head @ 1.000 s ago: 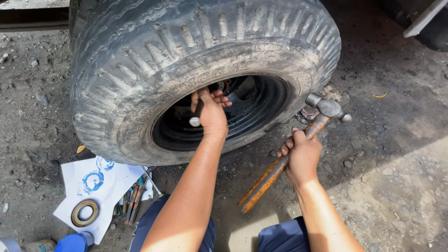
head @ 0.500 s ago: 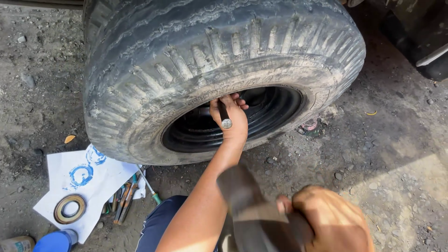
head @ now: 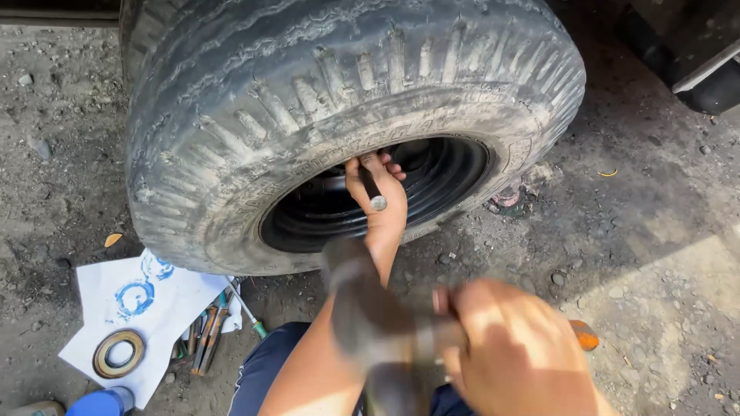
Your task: The person uses a hammer and a metal punch to tap a bearing into the hub of a vehicle tire. The person repeatedly strikes the punch with the hammer to drive the bearing into place.
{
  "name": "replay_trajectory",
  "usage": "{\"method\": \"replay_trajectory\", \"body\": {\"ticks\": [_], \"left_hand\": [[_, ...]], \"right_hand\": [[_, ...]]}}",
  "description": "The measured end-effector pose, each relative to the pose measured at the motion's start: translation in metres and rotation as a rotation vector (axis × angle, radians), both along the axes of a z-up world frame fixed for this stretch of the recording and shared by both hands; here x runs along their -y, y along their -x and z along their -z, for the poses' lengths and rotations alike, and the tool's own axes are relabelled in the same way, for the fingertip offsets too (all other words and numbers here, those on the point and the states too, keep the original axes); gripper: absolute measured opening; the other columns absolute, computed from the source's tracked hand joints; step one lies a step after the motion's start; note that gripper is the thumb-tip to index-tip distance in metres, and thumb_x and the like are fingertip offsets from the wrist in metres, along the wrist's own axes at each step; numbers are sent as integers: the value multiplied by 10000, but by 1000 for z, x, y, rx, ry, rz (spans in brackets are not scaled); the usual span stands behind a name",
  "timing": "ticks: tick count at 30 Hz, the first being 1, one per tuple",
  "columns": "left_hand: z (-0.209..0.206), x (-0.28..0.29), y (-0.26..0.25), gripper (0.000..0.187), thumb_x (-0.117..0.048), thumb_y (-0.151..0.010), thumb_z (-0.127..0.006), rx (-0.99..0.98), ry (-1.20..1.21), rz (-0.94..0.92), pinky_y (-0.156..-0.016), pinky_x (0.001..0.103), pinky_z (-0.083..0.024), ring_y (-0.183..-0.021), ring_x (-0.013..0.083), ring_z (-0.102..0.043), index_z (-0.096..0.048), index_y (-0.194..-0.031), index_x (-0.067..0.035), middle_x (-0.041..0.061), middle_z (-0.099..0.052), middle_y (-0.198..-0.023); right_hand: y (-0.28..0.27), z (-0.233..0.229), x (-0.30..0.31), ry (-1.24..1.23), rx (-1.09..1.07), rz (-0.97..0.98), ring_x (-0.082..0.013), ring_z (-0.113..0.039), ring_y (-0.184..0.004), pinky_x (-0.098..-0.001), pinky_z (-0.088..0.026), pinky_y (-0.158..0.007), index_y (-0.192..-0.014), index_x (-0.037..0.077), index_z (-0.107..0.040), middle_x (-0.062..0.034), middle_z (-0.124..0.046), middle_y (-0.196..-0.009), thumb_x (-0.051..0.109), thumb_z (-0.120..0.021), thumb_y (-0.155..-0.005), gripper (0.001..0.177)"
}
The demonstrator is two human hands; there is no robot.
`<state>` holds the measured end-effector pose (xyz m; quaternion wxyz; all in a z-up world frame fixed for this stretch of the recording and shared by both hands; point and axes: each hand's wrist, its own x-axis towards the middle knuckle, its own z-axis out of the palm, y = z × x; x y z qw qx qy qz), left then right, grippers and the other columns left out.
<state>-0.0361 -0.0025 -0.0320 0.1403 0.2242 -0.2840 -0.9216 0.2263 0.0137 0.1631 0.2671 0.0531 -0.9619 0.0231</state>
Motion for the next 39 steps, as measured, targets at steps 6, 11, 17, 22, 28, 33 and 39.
{"method": "replay_trajectory", "body": {"ticks": [6,11,17,22,28,33,39], "left_hand": [[9,-16,-8,274,-396,-1038,-501,23,275,45,-493,304,-470,-599,141,-571,-536,-944,-141,30,-582,-811],[-15,-17,-11,251,-350,-1041,-478,72,310,36,-496,258,-478,-596,124,-562,-530,-915,-140,23,-568,-785],[-15,-11,-25,392,-382,-1069,-422,-64,719,-72,-737,389,-431,-763,174,-505,-507,-821,-89,39,-542,-748],[-12,-14,-26,386,-358,-1059,-449,-56,918,-142,-842,452,-440,-853,381,-565,-521,-858,-37,204,-580,-839],[-11,-17,-35,364,-408,-1047,-448,-17,964,7,-909,495,-454,-956,486,-579,-533,-948,-68,241,-529,-930],[-6,-21,-38,376,-442,-1044,-441,66,1035,113,-884,556,-463,-929,522,-590,-536,-972,-85,239,-541,-967],[6,-30,-35,349,-404,-1047,-469,11,1266,133,-775,629,-468,-876,567,-568,-567,-1031,-70,273,-521,-997]], "right_hand": [[11,0,-39,30,581,202,-374,-666,-720,-529,-522,-651,-906,214,-490,-64,-676,-739,467,-653,-884,302],[1,26,-64,61,308,-36,-366,-495,-643,-467,-463,-624,-1552,472,-429,-91,-390,-794,179,-552,-924,704],[19,51,-69,321,325,396,-452,-708,-874,-513,-519,-750,-908,99,-718,-243,-740,-822,430,-679,-894,334],[23,64,-66,347,-67,-71,-272,-555,-911,-378,-405,-859,-948,40,-656,-83,-615,-961,81,-590,-924,81],[21,101,-75,835,201,408,-205,-531,-579,-367,-436,-608,-793,139,-593,-61,-586,-612,275,-644,-962,223],[9,87,-71,1321,-331,146,-207,-416,-392,-361,-426,-430,-764,75,-388,-111,-398,-522,58,-507,-1070,328],[14,111,-77,1731,-96,333,-182,-302,-377,-371,-337,-372,-750,92,-396,-49,-282,-495,68,-520,-992,272]]}}
